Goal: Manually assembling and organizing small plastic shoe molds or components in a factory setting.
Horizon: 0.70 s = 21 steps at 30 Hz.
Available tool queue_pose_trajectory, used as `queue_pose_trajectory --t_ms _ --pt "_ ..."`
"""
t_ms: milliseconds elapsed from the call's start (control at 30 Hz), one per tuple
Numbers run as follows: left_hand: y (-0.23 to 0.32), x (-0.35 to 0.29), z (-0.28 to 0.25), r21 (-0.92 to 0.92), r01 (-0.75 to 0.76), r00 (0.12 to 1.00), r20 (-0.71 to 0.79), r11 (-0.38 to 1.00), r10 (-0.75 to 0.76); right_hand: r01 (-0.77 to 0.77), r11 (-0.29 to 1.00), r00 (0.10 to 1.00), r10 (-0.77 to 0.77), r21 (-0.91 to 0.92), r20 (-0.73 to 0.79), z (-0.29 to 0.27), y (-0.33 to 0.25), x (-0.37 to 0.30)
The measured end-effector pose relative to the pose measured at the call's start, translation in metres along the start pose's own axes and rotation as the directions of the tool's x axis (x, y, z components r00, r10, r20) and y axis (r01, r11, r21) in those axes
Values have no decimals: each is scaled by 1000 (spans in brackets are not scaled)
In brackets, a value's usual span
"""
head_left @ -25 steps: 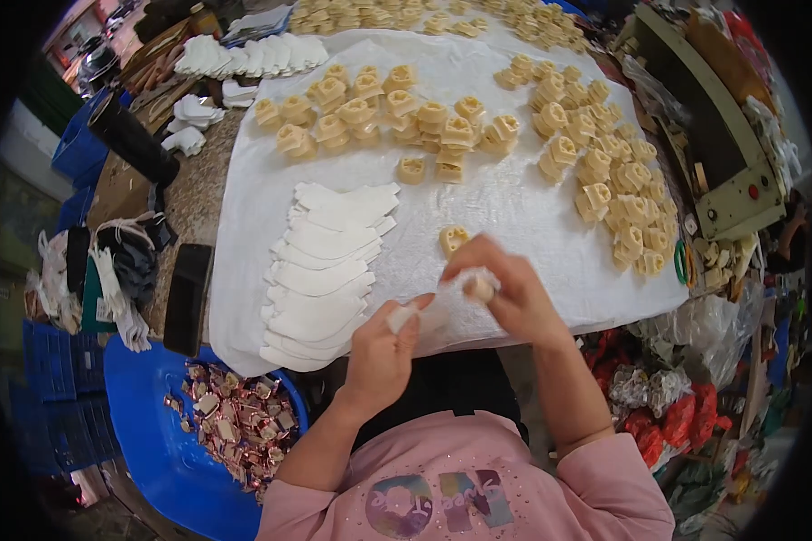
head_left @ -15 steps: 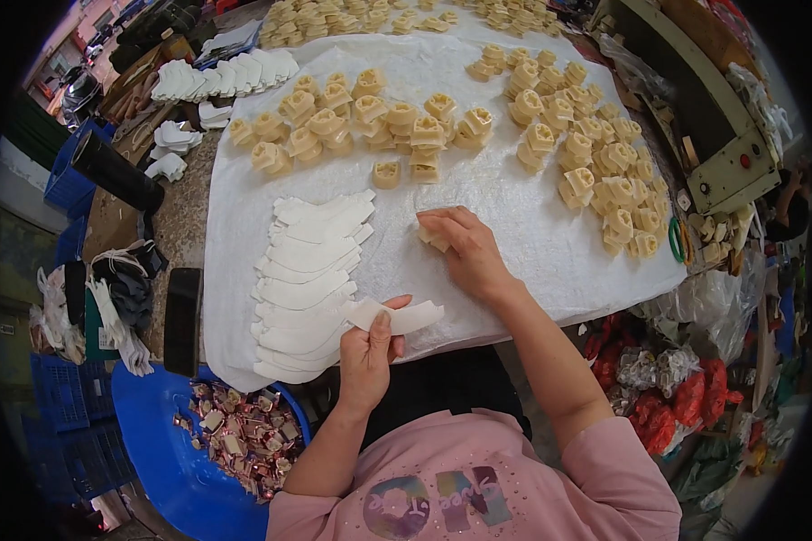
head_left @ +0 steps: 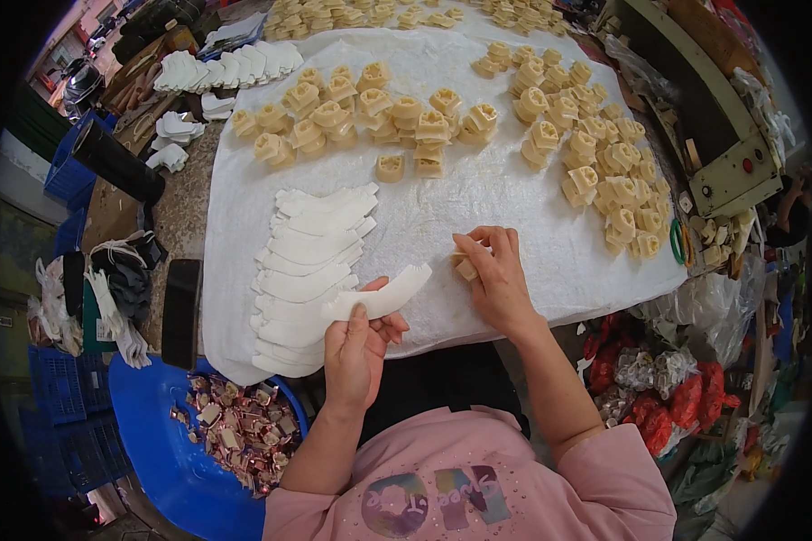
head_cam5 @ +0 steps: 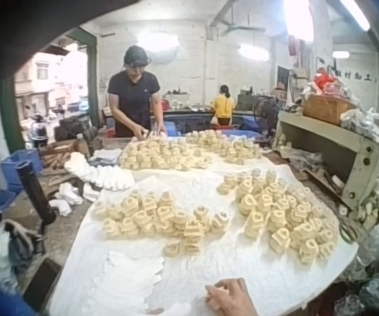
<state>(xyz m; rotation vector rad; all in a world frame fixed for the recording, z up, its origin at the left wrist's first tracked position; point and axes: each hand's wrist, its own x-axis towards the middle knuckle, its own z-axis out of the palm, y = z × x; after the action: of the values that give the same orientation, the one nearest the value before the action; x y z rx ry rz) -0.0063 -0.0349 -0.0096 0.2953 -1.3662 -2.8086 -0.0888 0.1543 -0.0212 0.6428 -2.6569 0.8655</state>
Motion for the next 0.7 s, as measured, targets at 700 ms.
queue_pose_trajectory --t_ms 700 --pt "8 -20 15 58 -116 993 5 992 116 203 691 979 -134 694 -153 -16 -71 -19"
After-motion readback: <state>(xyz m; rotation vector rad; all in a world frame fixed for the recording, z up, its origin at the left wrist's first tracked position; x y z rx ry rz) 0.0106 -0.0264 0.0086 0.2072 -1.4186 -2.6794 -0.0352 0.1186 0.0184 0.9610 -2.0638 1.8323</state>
